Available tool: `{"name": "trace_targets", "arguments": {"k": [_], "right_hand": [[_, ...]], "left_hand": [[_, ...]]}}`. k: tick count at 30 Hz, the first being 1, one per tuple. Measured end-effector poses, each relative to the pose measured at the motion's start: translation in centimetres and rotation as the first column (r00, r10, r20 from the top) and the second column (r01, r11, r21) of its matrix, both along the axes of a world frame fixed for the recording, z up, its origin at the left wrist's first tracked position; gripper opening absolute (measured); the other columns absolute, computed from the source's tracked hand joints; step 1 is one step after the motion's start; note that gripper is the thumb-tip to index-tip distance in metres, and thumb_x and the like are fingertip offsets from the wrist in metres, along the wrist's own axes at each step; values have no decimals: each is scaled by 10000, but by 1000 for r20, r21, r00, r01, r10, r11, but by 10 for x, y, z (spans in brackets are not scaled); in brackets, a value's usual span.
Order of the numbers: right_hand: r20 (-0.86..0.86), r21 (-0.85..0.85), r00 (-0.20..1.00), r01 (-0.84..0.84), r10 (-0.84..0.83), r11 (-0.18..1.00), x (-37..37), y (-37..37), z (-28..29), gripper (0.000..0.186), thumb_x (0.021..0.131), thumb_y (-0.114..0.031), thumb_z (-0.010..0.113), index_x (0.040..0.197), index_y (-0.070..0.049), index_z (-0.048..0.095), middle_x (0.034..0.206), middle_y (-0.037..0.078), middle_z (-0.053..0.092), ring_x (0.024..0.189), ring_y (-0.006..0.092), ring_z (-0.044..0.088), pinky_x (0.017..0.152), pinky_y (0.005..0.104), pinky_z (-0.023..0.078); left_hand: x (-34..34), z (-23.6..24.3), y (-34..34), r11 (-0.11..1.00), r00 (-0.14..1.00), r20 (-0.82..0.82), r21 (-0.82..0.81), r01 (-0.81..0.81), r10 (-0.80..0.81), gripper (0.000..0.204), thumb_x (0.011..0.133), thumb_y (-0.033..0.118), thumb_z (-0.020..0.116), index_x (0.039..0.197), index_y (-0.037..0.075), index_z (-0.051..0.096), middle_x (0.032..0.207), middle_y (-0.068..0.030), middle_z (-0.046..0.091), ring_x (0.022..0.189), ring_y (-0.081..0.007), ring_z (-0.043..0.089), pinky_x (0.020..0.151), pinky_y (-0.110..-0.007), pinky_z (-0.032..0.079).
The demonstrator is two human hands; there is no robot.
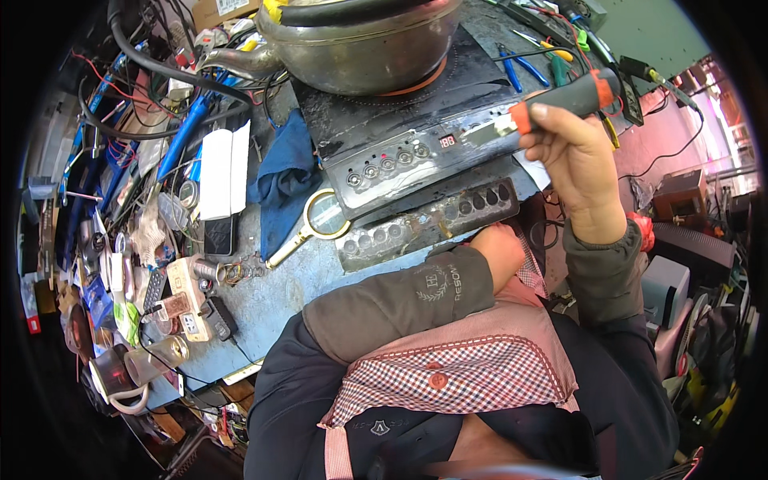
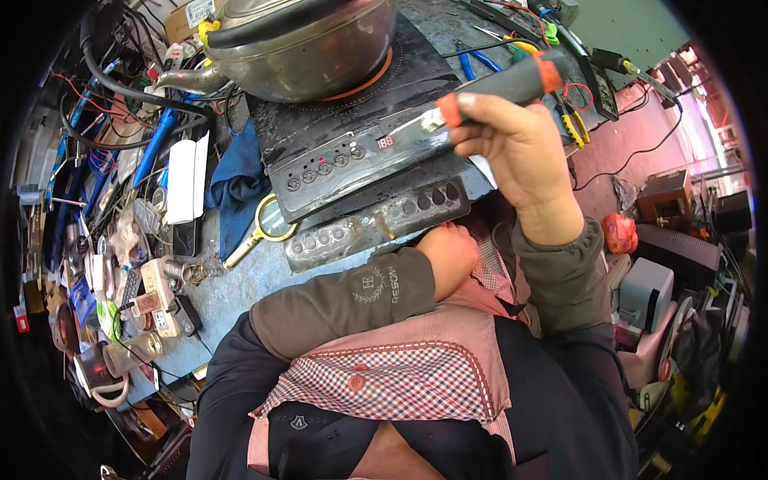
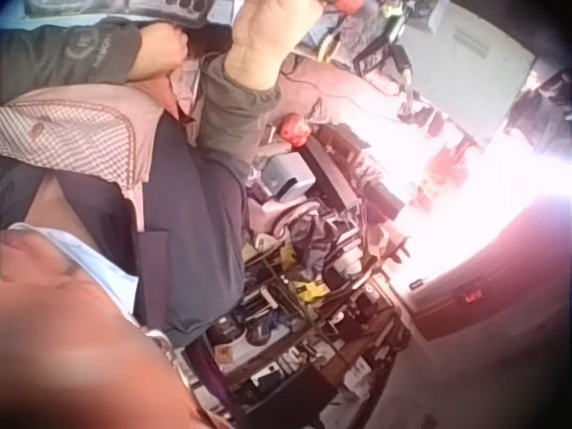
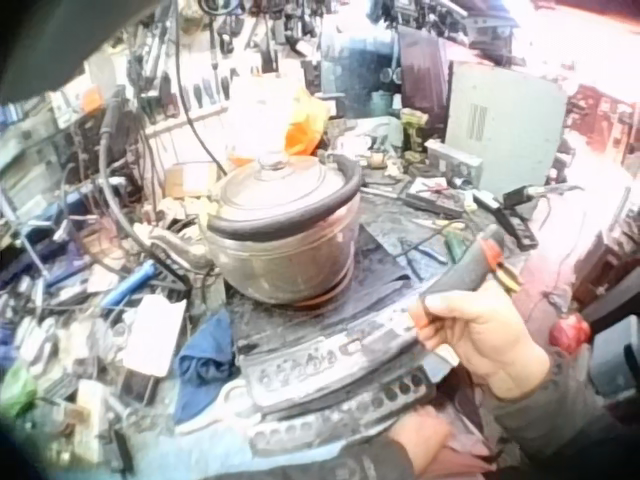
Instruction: The person uses a utility knife to pry and scrape a control panel on a small appliance, then wipes the surface with a cloth. The person handles the panel and a cloth, and uses a utility knife throughout.
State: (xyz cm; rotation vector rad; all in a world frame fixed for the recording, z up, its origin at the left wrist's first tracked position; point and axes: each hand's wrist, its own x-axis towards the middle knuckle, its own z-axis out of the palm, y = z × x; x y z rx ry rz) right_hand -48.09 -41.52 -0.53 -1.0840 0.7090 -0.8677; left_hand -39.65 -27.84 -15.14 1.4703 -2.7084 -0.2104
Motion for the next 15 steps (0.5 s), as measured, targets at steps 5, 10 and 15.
{"name": "trace_targets", "arguments": {"k": [5, 10, 15], "right_hand": [[-19, -123, 980, 196, -200, 973, -9, 4, -18, 570, 985, -111, 730, 1480, 78, 518, 1034, 151, 800, 759, 186, 778, 677, 300, 651], [2, -62, 978, 208, -209, 976, 13, 24, -27, 421, 952, -87, 790, 1309, 65, 627, 1019, 154, 794, 780, 212, 777, 688, 311, 644], [9, -130, 972, 236, -237, 963, 30, 22, -26, 400, 962, -93, 794, 1304, 55, 647, 1029, 155, 796, 810, 214, 789, 704, 311, 652]], "left_hand": [[0, -2, -1, 1000, 999, 40, 7, -9, 9, 195, 896, 174, 684, 988, 35, 785, 974, -162, 751, 929, -314, 754, 855, -411, 567], [0, 4, -1, 1000, 995, 98, 14, -10, 8, 192, 902, 187, 687, 986, 43, 783, 966, -147, 749, 921, -303, 753, 835, -395, 568], [-4, 2, 1, 999, 991, 135, 22, -27, 23, 193, 903, 199, 688, 972, 47, 786, 954, -140, 745, 911, -298, 747, 817, -388, 561]]}}
